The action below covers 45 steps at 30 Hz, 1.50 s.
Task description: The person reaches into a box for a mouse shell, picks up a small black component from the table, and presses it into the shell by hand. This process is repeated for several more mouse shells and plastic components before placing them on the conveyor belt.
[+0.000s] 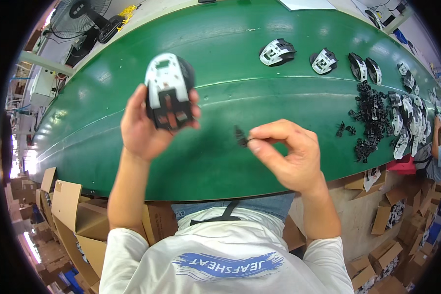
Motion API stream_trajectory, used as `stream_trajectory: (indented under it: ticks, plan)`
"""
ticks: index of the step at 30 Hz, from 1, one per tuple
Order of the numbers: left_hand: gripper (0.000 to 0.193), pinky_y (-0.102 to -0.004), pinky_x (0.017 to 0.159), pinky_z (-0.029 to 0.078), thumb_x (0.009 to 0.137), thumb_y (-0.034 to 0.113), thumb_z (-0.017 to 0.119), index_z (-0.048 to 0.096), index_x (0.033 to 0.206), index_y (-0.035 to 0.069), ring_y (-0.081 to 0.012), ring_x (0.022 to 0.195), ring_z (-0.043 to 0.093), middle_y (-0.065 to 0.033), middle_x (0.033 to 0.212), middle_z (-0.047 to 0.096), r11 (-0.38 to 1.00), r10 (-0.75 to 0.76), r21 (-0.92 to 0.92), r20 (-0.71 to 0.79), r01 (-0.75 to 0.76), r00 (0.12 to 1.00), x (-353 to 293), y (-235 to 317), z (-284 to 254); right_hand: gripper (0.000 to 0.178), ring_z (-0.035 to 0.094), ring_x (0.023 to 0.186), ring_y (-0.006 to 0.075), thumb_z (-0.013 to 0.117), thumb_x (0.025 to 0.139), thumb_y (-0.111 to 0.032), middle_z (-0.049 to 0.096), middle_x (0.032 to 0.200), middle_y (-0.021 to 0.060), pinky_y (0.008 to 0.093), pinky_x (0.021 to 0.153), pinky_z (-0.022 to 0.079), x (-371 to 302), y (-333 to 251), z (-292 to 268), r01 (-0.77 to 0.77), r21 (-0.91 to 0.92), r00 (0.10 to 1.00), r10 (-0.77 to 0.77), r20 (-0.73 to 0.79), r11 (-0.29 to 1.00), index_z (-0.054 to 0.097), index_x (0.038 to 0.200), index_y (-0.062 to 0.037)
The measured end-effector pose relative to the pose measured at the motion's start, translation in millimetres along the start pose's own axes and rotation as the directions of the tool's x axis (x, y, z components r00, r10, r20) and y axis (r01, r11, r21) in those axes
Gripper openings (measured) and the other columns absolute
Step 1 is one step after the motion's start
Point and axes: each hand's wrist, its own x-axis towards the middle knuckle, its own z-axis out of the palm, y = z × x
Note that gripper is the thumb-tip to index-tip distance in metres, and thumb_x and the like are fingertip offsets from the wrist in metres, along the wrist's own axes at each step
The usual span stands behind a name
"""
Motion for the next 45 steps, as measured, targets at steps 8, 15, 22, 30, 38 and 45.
stream_trajectory:
  ticks: [8,15,22,30,38,45]
  plan:
    - [0.096,-0.0442,0.119,0.044,0.101,0.048,0.071,0.02,0.172,0.008,-0.024,0.142,0.056,-0.0119,0.158,0.053,0.998,-0.012,0.061,-0.12,0.019,0.993,-38.2,-74.2,49.2,0.019,0.073,0.093,0.0152,0.074,0.096,0.008,0.071,0.111,0.0118,0.0291,0.08,0.062,-1.3,-25.9,51.8,-0.014,0.446,0.996,0.05,-0.07,0.895,0.071,0.115,0.0033]
    - [0.105,-0.0433,0.118,0.044,0.087,0.04,0.089,0.029,0.167,0.009,-0.0237,0.133,0.059,-0.0075,0.143,0.058,0.999,-0.023,0.025,-0.249,0.03,0.968,-50.9,-91.1,47.7,0.021,0.072,0.095,0.017,0.074,0.096,0.008,0.071,0.109,0.0116,0.0335,0.086,0.062,-29.0,-7.9,68.2,-0.034,0.435,0.98,0.116,-0.163,0.9,0.07,0.115,0.0017]
    - [0.096,-0.0362,0.098,0.056,0.082,0.01,0.094,0.023,0.148,0.011,-0.0178,0.115,0.063,-0.0089,0.127,0.057,0.837,0.239,0.547,-0.385,0.012,0.892,-45.1,-118.5,48.0,0.023,0.07,0.093,0.0235,0.078,0.093,0.005,0.073,0.106,0.0139,0.0356,0.086,0.059,-20.8,-5.2,77.5,0.39,-0.06,0.889,-0.392,-0.237,0.919,0.072,0.114,-0.0008]
    - [0.057,-0.0423,0.104,0.055,0.119,0.042,0.036,0.028,0.168,0.012,-0.0193,0.134,0.058,-0.0058,0.154,0.053,0.999,0.035,-0.012,-0.4,-0.044,0.916,-66.8,-122.1,75.1,0.025,0.067,0.098,0.013,0.071,0.101,0.005,0.069,0.117,0.0114,0.0264,0.086,0.056,-22.5,15.8,78.3,0.234,0.239,0.918,-0.134,-0.373,0.942,0.065,0.125,0.0001]
    - [0.059,-0.0468,0.11,0.051,0.119,0.046,0.032,0.025,0.172,0.02,-0.0257,0.148,0.049,-0.007,0.164,0.047,0.965,-0.07,-0.262,-0.229,0.008,0.971,-76.1,-111.7,58.2,0.023,0.07,0.099,0.0176,0.076,0.095,0.006,0.072,0.116,0.011,0.0338,0.094,0.055,-18.2,-6.1,57.4,0.088,0.23,0.979,-0.041,-0.199,0.969,0.072,0.117,0.0002]
    - [0.069,-0.0474,0.129,0.03,0.115,0.038,0.039,0.012,0.176,0.018,-0.0267,0.158,0.037,-0.0054,0.173,0.037,0.906,0.317,0.334,-0.126,-0.261,0.94,-72.3,-140.2,64.5,0.021,0.065,0.107,0.0133,0.071,0.104,-0.003,0.07,0.116,0.008,0.028,0.097,0.051,-30.0,-14.1,95.7,-0.179,0.776,0.872,0.463,-0.16,0.604,0.066,0.124,-0.0004]
